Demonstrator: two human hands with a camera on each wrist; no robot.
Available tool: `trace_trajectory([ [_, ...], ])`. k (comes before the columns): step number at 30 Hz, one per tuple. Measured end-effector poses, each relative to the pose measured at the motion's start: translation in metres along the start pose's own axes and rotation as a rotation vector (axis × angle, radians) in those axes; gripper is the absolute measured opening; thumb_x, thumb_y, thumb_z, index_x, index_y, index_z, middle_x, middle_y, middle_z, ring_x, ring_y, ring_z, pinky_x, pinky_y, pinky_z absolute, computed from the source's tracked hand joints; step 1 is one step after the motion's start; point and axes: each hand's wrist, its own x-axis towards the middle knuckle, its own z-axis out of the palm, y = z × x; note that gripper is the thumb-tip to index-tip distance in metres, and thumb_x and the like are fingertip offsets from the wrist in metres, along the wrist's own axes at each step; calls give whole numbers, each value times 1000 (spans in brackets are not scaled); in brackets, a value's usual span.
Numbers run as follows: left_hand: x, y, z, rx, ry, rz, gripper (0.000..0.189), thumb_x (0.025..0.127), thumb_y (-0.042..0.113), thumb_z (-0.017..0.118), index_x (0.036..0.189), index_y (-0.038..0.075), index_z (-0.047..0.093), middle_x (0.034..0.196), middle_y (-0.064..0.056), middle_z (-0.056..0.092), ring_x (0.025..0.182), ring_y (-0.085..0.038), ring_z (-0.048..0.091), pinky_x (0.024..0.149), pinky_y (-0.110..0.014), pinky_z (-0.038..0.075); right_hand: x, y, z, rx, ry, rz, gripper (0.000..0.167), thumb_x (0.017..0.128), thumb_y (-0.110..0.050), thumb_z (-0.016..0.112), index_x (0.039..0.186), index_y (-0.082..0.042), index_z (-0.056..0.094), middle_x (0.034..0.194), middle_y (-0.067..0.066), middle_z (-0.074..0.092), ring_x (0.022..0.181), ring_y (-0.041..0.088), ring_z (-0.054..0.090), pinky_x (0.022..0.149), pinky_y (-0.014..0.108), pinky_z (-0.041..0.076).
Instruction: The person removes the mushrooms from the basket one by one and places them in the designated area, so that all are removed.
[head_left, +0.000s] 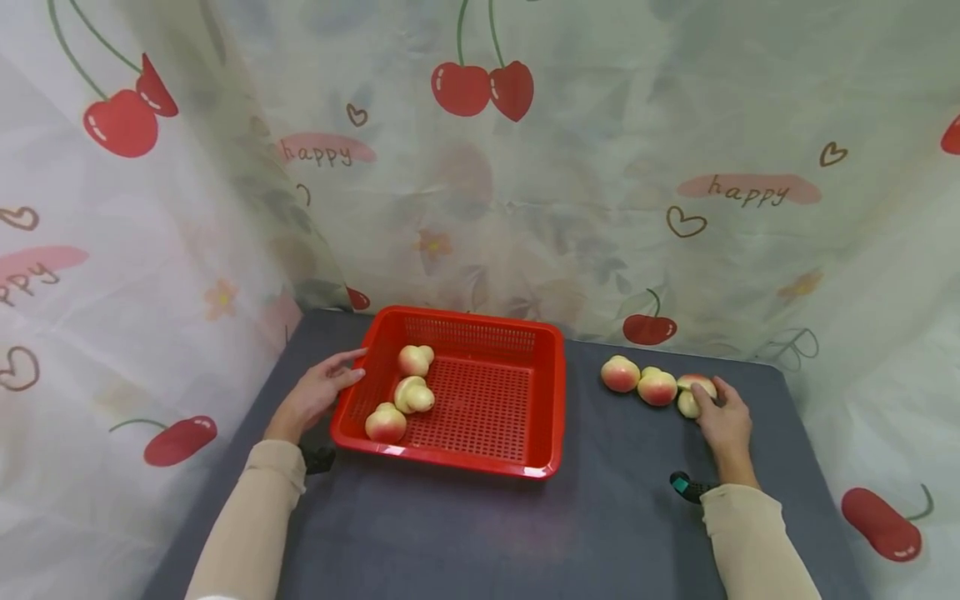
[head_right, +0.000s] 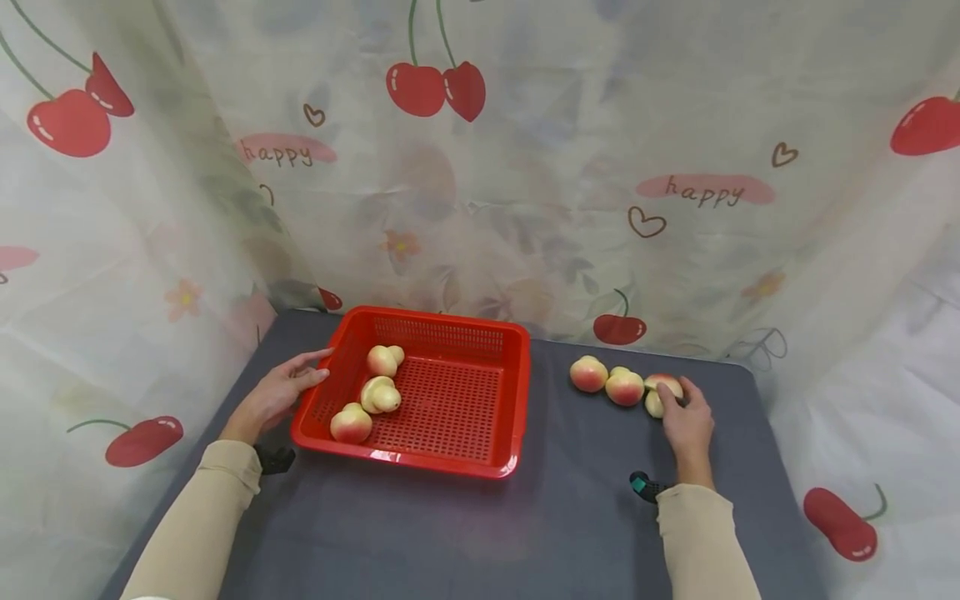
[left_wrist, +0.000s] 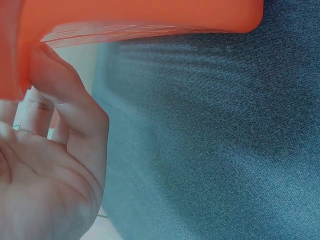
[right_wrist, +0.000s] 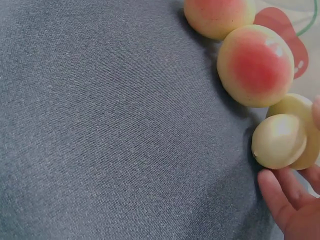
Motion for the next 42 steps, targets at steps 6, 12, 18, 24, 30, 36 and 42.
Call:
trace_trajectory([
  [6,-3,0,0,1,3,-7,61,101,40,61,157,32,39,130,-18,59,110,-30,69,89,-46,62,-2,-7,1,-76,-85,-52,85,103,-58,43,163,-5,17,165,28,25,152,50,23,123,63,23],
  [12,0,-1,2,-2,-9,-5,62,100,42,63,157,32,39,131,-18,60,109,-29,69,90,-46,62,-4,-6,-1,-135,-82,-115,85,105,-52,44,161,3,14,162,35,23,150,53,23,123,65,22],
  [18,1,-2,3,-23,-13,19,61,101,39,63,157,30,40,131,-20,60,105,-28,71,88,-46,63,-5,-4,-4,-210,-115,-138,89,106,-56,38,161,6,7,163,38,15,151,55,16,122,68,20],
  [24,1,-3,2,-22,-11,23,60,102,37,62,157,30,39,131,-20,60,103,-27,71,87,-46,63,-12,-10,-5,-272,-69,-159,87,104,-58,39,162,2,12,161,38,16,147,59,17,119,68,20],
  [30,2,-4,1,-31,-16,34,61,101,38,62,157,29,40,129,-20,60,103,-27,72,87,-46,63,-19,-24,-7,-337,34,-232,83,104,-58,42,162,-4,19,161,33,18,142,59,20,114,72,21],
  [36,0,-3,1,-46,-17,53,60,101,37,63,156,28,41,120,-15,62,99,-25,73,84,-44,64,-27,-42,-7,-412,49,-258,92,100,-67,40,162,-4,17,163,33,14,144,60,17,110,78,19],
  [42,-1,-3,1,-68,-20,62,59,102,35,63,156,26,41,118,-14,62,98,-24,73,84,-44,64,-36,-59,-2,-476,-2,-287,101,97,-75,35,162,-3,9,164,37,2,146,63,8,113,80,10],
])
